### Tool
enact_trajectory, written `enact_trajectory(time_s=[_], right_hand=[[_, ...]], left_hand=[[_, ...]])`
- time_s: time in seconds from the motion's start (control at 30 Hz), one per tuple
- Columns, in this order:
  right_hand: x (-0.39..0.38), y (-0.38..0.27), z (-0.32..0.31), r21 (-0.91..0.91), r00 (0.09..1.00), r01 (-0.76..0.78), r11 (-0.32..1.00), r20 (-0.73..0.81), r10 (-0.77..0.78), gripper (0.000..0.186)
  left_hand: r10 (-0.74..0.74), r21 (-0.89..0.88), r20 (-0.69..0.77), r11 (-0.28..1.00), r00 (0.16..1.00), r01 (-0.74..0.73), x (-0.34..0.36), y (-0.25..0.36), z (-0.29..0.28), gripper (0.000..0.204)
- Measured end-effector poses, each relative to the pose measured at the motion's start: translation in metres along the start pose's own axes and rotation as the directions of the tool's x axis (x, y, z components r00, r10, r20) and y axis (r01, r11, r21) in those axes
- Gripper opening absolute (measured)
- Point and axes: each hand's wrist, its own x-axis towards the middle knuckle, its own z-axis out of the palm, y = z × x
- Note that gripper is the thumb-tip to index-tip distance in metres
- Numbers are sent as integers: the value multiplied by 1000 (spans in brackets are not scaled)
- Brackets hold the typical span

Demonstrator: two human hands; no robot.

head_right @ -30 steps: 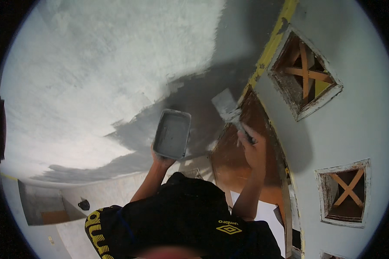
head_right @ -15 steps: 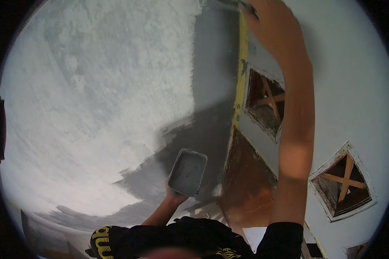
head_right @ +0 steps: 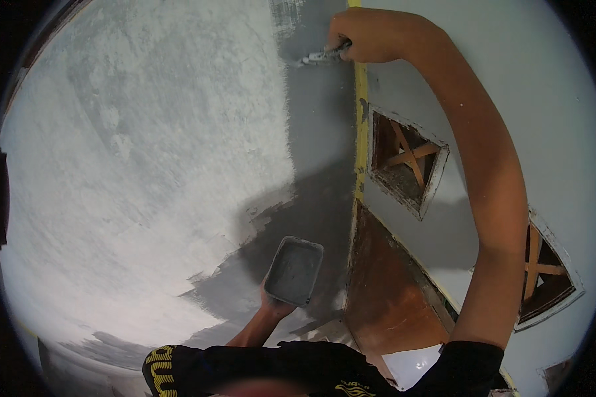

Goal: The person applies grey plaster to a wall using a putty knife.

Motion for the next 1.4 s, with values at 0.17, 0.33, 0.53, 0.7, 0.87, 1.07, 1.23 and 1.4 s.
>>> enact_trajectory(time_s=[0.17, 0.33, 0.53, 0.7, 0.87, 1.07, 1.23, 1.4], right_hand=[[7, 33, 1, -202, 964, 114, 973, -213, -157, 28], [20, 31, -29, -216, 955, 44, 975, -278, -105, 23], [42, 35, -15, -232, 842, -178, 956, -539, 26, 25], [28, 22, -41, -81, 954, -91, 993, -294, 63, 25], [19, 10, -29, 40, 956, 170, 985, 234, -175, 23], [26, 29, -29, -33, 928, 363, 931, 99, -359, 21], [25, 32, -57, -293, 956, 192, 937, -158, -246, 22], [46, 48, -53, -371, 855, -4, 929, -483, -190, 22]], left_hand=[[4, 32, 33, 999, 999, -5, 9, -9, 9, 56], [41, 53, 16, 998, 999, -42, 15, -11, 11, 54], [12, 46, 48, 999, 999, -14, 14, -8, 18, 54], [38, 31, 68, 999, 997, -41, 14, -7, 28, 54], [8, 42, 38, 999, 999, -9, 21, -2, 14, 55], [37, 95, 19, 995, 999, -39, 17, -11, 22, 53], [23, 45, 33, 999, 999, -25, 24, -11, 21, 51], [17, 47, 50, 999, 999, -19, 25, -12, 27, 50]])
